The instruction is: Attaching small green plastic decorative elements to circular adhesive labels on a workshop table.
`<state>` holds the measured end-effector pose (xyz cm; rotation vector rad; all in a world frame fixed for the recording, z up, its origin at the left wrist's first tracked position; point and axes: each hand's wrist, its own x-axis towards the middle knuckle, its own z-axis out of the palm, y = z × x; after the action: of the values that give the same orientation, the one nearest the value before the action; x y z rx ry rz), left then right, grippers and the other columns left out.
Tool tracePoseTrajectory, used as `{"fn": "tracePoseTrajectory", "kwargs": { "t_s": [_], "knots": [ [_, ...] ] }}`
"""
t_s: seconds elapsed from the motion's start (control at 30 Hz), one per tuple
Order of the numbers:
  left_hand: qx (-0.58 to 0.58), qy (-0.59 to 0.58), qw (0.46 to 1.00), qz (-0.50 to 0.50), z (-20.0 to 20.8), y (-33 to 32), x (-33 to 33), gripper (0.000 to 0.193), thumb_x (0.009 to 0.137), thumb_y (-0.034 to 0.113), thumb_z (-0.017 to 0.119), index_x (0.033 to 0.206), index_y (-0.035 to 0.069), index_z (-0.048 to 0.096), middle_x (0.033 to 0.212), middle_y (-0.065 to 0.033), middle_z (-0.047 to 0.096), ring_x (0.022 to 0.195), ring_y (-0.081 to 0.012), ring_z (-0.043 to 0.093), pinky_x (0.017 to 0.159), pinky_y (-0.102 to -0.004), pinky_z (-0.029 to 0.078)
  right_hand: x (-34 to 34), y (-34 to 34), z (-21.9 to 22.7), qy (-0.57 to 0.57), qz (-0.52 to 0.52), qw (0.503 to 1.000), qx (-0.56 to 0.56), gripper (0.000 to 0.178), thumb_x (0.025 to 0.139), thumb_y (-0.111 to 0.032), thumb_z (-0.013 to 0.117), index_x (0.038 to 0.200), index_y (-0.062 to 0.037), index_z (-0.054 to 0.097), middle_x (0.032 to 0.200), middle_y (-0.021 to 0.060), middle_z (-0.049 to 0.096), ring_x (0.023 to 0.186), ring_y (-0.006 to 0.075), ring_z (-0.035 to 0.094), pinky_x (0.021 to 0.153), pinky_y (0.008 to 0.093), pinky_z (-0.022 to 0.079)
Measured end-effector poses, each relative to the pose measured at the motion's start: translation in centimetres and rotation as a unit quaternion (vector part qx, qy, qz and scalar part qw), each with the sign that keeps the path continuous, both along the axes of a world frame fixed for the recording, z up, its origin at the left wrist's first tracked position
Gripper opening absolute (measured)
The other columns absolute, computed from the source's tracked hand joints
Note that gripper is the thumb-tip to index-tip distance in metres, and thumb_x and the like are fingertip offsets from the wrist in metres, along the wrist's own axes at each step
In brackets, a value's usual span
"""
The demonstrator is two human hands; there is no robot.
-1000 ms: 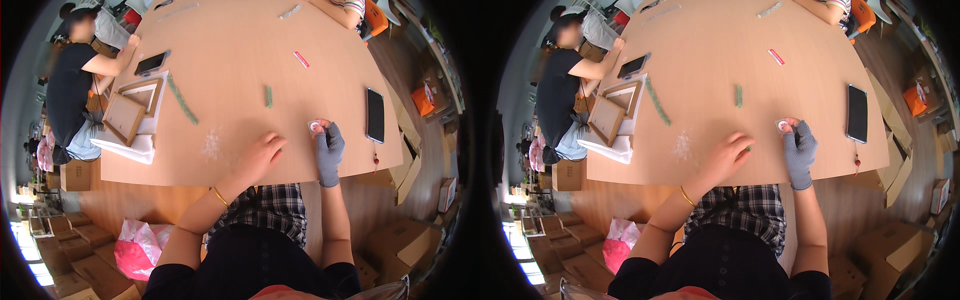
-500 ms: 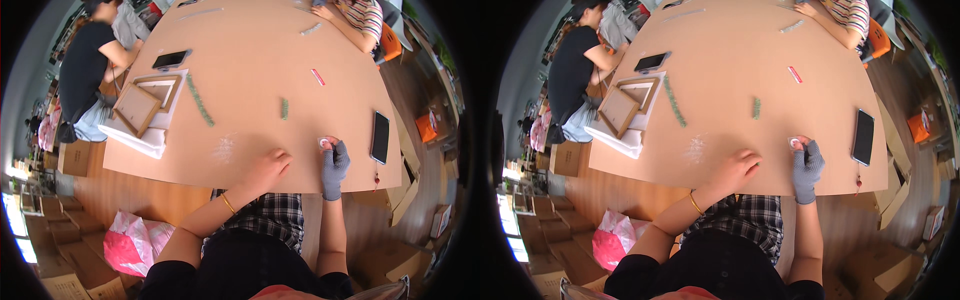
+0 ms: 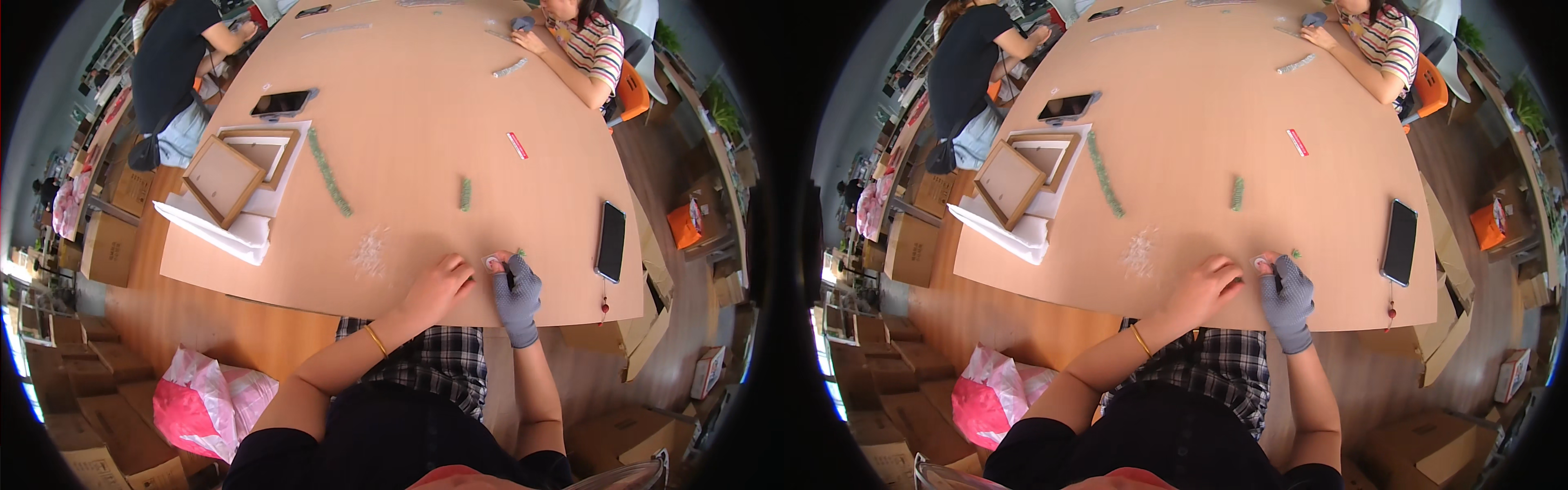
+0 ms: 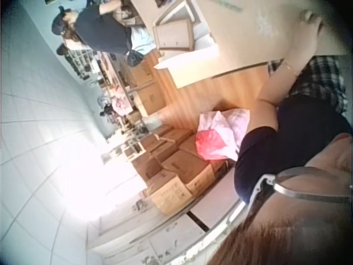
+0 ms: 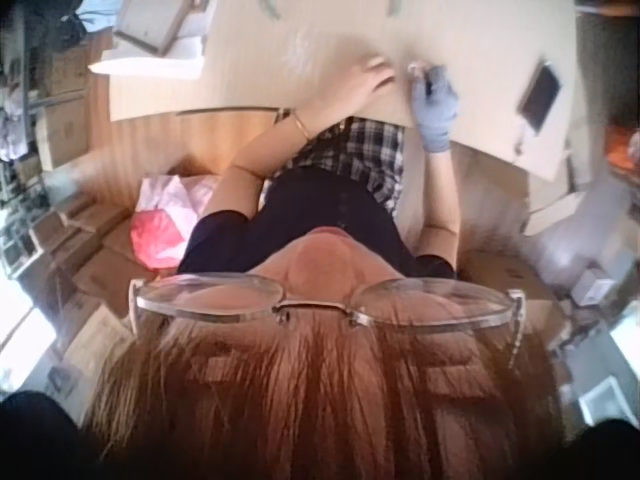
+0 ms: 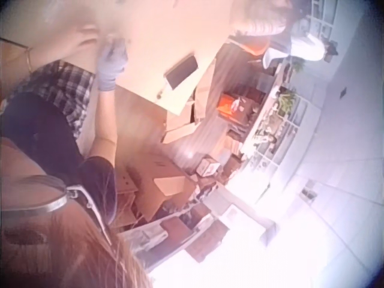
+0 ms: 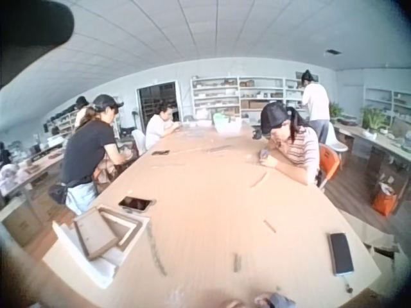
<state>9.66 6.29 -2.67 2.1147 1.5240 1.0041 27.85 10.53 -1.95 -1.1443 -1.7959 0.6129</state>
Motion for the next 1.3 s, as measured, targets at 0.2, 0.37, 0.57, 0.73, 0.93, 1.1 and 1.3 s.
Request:
{"fn": "tracePoseTrajectory", "kwargs": {
  "t_s": [0.2, 0.37, 0.57, 0.73, 0.93, 1.1, 1.3],
  "knots": [
    [-0.003, -0.010, 1.000, 0.020, 0.6, -0.5, 0.1, 0.022, 0.089, 0.015, 0.076, 0.106, 0.005, 0.068, 0.105, -0.0117, 0.064, 0.099, -0.0312, 0.067, 0.083, -0.0418, 0.057, 0.0, 0.3, 0.1, 0.015, 0.015, 0.999, -0.033, 0.009, 0.096, -0.003, 0.070, 0.105, -0.0004, 0.070, 0.086, 0.0137, 0.074, 0.075, 0.0207, 0.074, 0.071, 0.0297, 0.056],
    [0.056, -0.003, 0.998, -0.009, 0.2, -0.6, -0.5, 0.019, 0.090, 0.012, 0.074, 0.106, 0.005, 0.070, 0.108, -0.0094, 0.065, 0.100, -0.0290, 0.067, 0.084, -0.0399, 0.058, -0.3, 0.3, 0.0, 0.027, 0.021, 0.999, -0.031, 0.009, 0.096, -0.003, 0.070, 0.105, -0.0006, 0.070, 0.084, 0.0130, 0.074, 0.074, 0.0191, 0.073, 0.070, 0.0294, 0.056],
    [0.069, 0.026, 0.997, -0.025, -0.7, -0.6, -0.6, 0.015, 0.090, 0.009, 0.073, 0.105, 0.005, 0.071, 0.108, -0.0079, 0.066, 0.100, -0.0271, 0.068, 0.083, -0.0378, 0.058, -0.3, 0.1, 0.4, -0.023, 0.032, 0.999, -0.023, 0.006, 0.098, -0.007, 0.069, 0.101, -0.0019, 0.071, 0.084, 0.0151, 0.073, 0.069, 0.0272, 0.071, 0.066, 0.0324, 0.055],
    [0.064, 0.003, 0.998, -0.021, 0.2, -0.8, -0.6, 0.016, 0.089, 0.006, 0.073, 0.105, 0.004, 0.072, 0.107, -0.0077, 0.068, 0.097, -0.0271, 0.068, 0.082, -0.0373, 0.059, -0.3, 0.4, 0.5, -0.014, 0.020, 0.999, -0.024, 0.007, 0.097, -0.010, 0.070, 0.099, -0.0034, 0.070, 0.080, 0.0161, 0.071, 0.070, 0.0311, 0.070, 0.064, 0.0353, 0.055],
    [0.065, 0.015, 0.998, -0.015, 0.8, -0.6, -0.4, 0.020, 0.085, 0.001, 0.073, 0.105, 0.002, 0.071, 0.107, -0.0081, 0.067, 0.096, -0.0271, 0.068, 0.080, -0.0373, 0.058, -0.5, 0.6, 0.6, -0.050, 0.020, 0.998, -0.024, 0.006, 0.094, -0.009, 0.071, 0.099, -0.0050, 0.071, 0.080, 0.0139, 0.071, 0.068, 0.0308, 0.070, 0.062, 0.0370, 0.055],
    [0.085, 0.020, 0.996, -0.036, 0.5, -0.2, -0.6, 0.019, 0.082, -0.001, 0.072, 0.100, 0.002, 0.070, 0.102, -0.0071, 0.066, 0.093, -0.0262, 0.068, 0.077, -0.0372, 0.058, -0.5, 0.9, 0.8, -0.060, 0.048, 0.997, -0.005, 0.007, 0.093, -0.011, 0.073, 0.097, -0.0056, 0.070, 0.078, 0.0151, 0.069, 0.068, 0.0332, 0.068, 0.062, 0.0387, 0.054],
    [0.098, 0.019, 0.994, -0.037, 0.8, -0.2, -0.6, 0.020, 0.080, -0.002, 0.072, 0.100, 0.001, 0.071, 0.101, -0.0083, 0.066, 0.090, -0.0262, 0.067, 0.076, -0.0378, 0.058, -0.4, 0.9, 0.7, -0.075, 0.068, 0.995, -0.011, 0.008, 0.092, -0.012, 0.074, 0.093, -0.0052, 0.069, 0.076, 0.0160, 0.067, 0.068, 0.0351, 0.067, 0.061, 0.0395, 0.053]
  ]
}}
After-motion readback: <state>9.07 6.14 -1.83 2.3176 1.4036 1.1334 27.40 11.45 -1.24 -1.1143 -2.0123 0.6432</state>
